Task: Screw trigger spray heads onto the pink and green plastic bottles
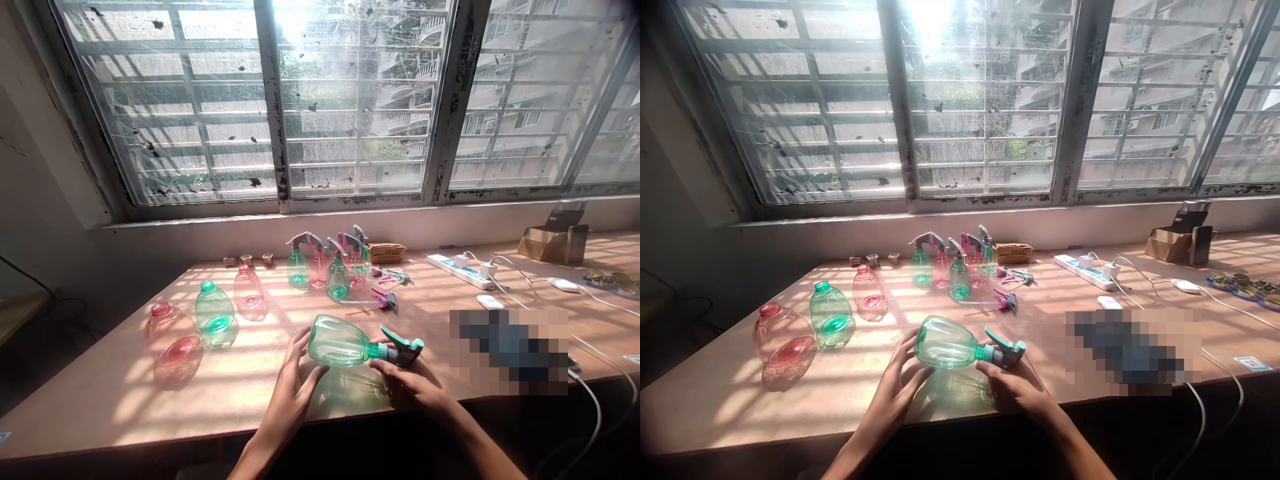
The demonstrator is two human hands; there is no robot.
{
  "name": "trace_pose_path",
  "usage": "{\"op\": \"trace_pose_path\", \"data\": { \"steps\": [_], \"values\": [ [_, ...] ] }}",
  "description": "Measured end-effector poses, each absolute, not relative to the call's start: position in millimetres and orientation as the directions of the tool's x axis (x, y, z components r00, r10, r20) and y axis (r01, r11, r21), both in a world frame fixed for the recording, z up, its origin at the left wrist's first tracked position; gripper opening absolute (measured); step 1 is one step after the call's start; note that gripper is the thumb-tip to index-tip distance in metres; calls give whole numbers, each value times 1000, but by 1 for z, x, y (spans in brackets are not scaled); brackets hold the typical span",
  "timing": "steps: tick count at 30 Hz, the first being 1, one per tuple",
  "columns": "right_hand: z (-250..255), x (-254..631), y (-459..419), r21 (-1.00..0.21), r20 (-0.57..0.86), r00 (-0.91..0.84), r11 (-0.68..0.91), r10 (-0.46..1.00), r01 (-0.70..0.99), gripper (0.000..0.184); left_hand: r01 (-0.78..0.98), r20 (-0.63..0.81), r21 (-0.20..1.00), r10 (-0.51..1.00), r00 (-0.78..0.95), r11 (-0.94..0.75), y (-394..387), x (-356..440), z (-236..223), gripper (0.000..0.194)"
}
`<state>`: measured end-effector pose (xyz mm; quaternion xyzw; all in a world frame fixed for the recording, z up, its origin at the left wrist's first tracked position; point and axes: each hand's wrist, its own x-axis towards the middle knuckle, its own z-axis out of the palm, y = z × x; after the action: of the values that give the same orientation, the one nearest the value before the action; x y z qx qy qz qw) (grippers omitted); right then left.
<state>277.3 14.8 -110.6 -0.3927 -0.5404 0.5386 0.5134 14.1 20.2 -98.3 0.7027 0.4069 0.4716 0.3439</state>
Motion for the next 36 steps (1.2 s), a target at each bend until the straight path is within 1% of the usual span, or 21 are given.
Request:
{"op": "trace_pose_path", "data": {
  "steps": [2,5,7,9,11,13,16,18,20,22,25,28,30,32,34,36],
  "values": [
    [-114,276,17,-980,122,-135,98,983,-174,52,280,418,837,879,229,-471,22,13,-100,48],
    [-114,276,16,-978,118,-133,91,984,-190,53,288,395,845,889,232,-451,20,14,-99,54],
    [-111,277,13,-982,136,-179,108,974,-156,44,272,354,873,910,215,-404,18,15,-97,56],
    [-107,279,10,-983,172,-218,153,961,-103,33,235,315,905,930,189,-354,15,16,-95,52],
    [-107,280,8,-983,183,-224,170,957,-75,28,186,287,930,942,174,-318,14,17,-93,49],
    [-110,280,10,-985,153,-195,134,969,-107,33,165,292,933,940,175,-320,14,18,-93,45],
    [-118,278,14,-979,105,-172,72,979,-191,48,215,365,889,910,198,-404,16,16,-94,40],
    [-121,278,15,-972,95,-161,57,982,-228,51,252,403,857,890,214,-449,17,16,-94,43],
    [-120,278,15,-975,101,-156,66,983,-212,48,266,403,851,888,221,-452,16,16,-94,50],
    [-116,280,13,-986,136,-176,115,975,-125,39,250,374,872,902,215,-421,14,17,-94,53],
    [-108,281,10,-978,206,-191,207,960,-16,31,182,316,920,931,185,-348,13,18,-93,47],
    [-106,281,9,-978,209,-151,210,966,-13,37,166,298,929,934,196,-331,15,17,-93,43],
    [-108,281,10,-987,156,-157,150,975,-52,43,194,330,908,919,215,-372,17,15,-95,44],
    [-111,281,11,-991,114,-167,99,979,-95,47,232,378,875,900,219,-424,18,15,-95,49],
    [-112,281,11,-989,118,-158,102,980,-107,46,253,407,854,887,218,-454,18,15,-95,56],
    [-112,281,11,-988,148,-141,138,979,-74,43,248,390,865,896,215,-436,16,16,-93,56]
  ]
}}
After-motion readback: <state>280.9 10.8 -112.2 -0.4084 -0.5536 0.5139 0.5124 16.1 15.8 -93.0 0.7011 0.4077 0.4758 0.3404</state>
